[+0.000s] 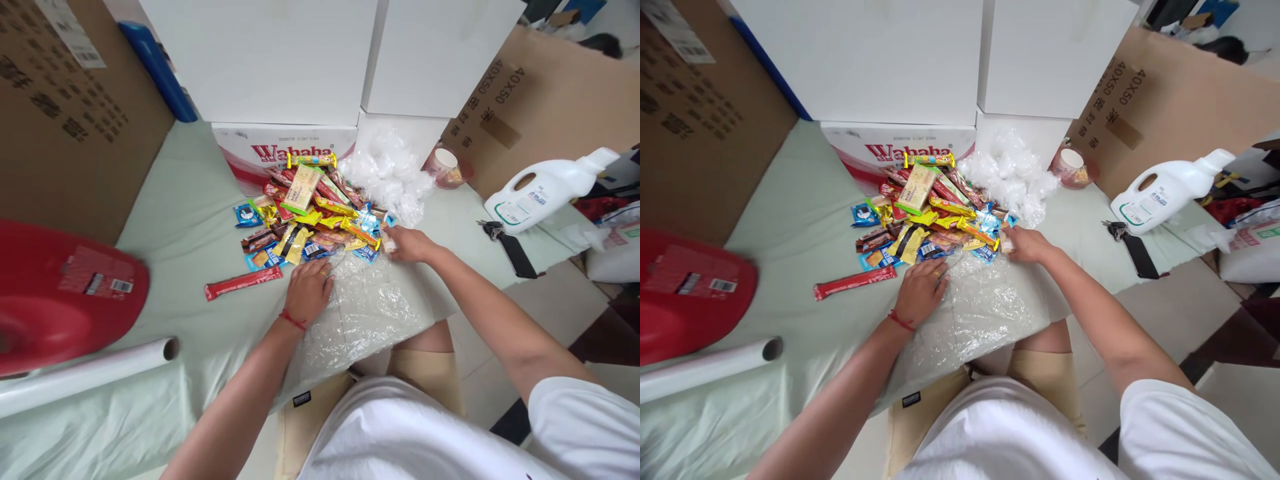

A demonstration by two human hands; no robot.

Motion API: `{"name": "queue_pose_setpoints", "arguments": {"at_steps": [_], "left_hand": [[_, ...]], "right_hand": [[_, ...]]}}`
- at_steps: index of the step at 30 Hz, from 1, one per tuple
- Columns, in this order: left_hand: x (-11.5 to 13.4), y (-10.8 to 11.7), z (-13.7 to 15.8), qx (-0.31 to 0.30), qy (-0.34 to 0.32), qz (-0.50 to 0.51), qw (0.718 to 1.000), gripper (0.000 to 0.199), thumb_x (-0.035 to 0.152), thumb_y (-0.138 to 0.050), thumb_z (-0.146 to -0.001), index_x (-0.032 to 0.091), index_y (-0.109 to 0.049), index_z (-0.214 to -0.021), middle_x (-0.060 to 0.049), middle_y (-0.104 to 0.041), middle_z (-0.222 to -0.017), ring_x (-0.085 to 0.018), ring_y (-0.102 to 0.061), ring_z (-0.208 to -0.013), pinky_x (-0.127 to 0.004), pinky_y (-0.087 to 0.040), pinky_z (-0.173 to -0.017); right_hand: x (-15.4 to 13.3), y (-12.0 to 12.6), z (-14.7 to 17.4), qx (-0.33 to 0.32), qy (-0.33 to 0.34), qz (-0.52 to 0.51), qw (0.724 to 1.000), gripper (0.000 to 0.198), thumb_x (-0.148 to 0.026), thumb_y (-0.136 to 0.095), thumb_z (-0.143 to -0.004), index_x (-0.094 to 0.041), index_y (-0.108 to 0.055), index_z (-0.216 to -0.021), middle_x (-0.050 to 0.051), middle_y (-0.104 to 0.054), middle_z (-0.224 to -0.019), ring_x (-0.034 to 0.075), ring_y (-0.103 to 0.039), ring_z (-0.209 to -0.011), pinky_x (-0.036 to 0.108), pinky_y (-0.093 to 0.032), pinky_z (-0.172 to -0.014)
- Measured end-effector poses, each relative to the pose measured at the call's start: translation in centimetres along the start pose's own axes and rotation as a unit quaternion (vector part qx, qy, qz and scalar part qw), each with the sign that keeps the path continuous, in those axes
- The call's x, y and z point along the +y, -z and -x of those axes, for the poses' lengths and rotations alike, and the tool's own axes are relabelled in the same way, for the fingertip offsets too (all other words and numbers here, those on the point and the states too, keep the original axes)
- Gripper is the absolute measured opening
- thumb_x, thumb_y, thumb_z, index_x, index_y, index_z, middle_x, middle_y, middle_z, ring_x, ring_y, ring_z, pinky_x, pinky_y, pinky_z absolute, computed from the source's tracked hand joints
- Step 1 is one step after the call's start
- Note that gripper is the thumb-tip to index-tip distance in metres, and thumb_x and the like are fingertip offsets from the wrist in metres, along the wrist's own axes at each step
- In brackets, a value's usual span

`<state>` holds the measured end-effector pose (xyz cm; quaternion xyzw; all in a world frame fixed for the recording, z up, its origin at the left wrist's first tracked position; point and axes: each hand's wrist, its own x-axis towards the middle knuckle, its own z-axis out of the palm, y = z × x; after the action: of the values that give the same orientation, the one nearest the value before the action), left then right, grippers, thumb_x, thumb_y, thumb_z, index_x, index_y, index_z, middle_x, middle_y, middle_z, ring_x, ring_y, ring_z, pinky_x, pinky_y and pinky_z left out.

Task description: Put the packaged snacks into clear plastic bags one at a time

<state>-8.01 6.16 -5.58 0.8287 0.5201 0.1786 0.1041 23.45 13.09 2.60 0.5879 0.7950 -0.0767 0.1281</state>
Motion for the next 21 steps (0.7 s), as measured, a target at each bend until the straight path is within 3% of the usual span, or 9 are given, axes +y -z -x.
{"name": "queue_pose_setpoints", "arguments": {"at_steps": [6, 10, 12, 14, 17, 21], "left_hand": [[0.5, 0.2, 0.7, -0.017, -0.015, -0.017, 1.0, 0.048, 0.037, -0.044, -0.105, 0.02, -0.057, -0.148, -0.009, -0.051, -0.161, -0.03, -0.049, -0.147, -0.055, -0.031, -0.124], [0.7, 0.2, 0.7, -0.022, -0.004, -0.01, 1.0, 0.049, 0.037, -0.043, -0.106, 0.022, -0.056, -0.15, -0.008, -0.051, -0.161, -0.029, -0.048, -0.148, -0.055, -0.029, -0.126], [0.8, 0.2, 0.6, -0.018, 0.002, -0.003, 1.0, 0.048, 0.038, -0.04, -0.106, 0.022, -0.057, -0.149, -0.008, -0.052, -0.161, -0.029, -0.049, -0.148, -0.055, -0.029, -0.126], [0.9, 0.2, 0.5, -0.01, 0.009, 0.002, 1.0, 0.049, 0.038, -0.037, -0.107, 0.022, -0.058, -0.149, -0.008, -0.053, -0.159, -0.029, -0.05, -0.147, -0.055, -0.029, -0.125], [0.9, 0.4, 0.4, -0.003, 0.02, 0.016, 1.0, 0.05, 0.037, -0.033, -0.108, 0.023, -0.059, -0.147, -0.008, -0.056, -0.157, -0.028, -0.051, -0.146, -0.054, -0.03, -0.125], [0.8, 0.6, 0.2, 0.003, 0.046, 0.063, 0.997, 0.052, 0.037, -0.027, -0.109, 0.024, -0.064, -0.142, -0.005, -0.059, -0.154, -0.024, -0.053, -0.145, -0.051, -0.031, -0.125]], "right_hand": [[3.6, -0.7, 3.6, -0.019, -0.057, -0.001, 0.998, 0.069, -0.044, -0.07, -0.08, -0.021, -0.055, -0.143, 0.014, -0.069, -0.128, 0.033, -0.068, -0.107, 0.033, -0.048, -0.078], [4.7, 1.2, 6.6, 0.045, -0.08, -0.037, 0.995, 0.061, -0.042, -0.069, -0.08, -0.02, -0.059, -0.136, 0.013, -0.071, -0.123, 0.032, -0.068, -0.104, 0.035, -0.049, -0.078], [2.8, 3.0, 7.9, 0.094, -0.056, -0.09, 0.99, 0.06, -0.04, -0.068, -0.081, -0.021, -0.058, -0.136, 0.011, -0.071, -0.123, 0.031, -0.068, -0.105, 0.035, -0.05, -0.081], [-0.6, 4.7, 8.8, 0.11, 0.012, -0.141, 0.984, 0.061, -0.039, -0.069, -0.082, -0.023, -0.056, -0.139, 0.009, -0.069, -0.127, 0.029, -0.067, -0.108, 0.034, -0.05, -0.085], [-6.9, 6.0, 8.9, 0.034, 0.139, -0.133, 0.981, 0.066, -0.034, -0.071, -0.081, -0.023, -0.053, -0.143, 0.01, -0.067, -0.13, 0.029, -0.066, -0.11, 0.034, -0.05, -0.087], [-13.2, 5.0, 7.2, -0.049, 0.188, -0.038, 0.98, 0.063, -0.036, -0.07, -0.083, -0.02, -0.054, -0.142, 0.013, -0.068, -0.12, 0.029, -0.07, -0.092, 0.033, -0.048, -0.073]]}}
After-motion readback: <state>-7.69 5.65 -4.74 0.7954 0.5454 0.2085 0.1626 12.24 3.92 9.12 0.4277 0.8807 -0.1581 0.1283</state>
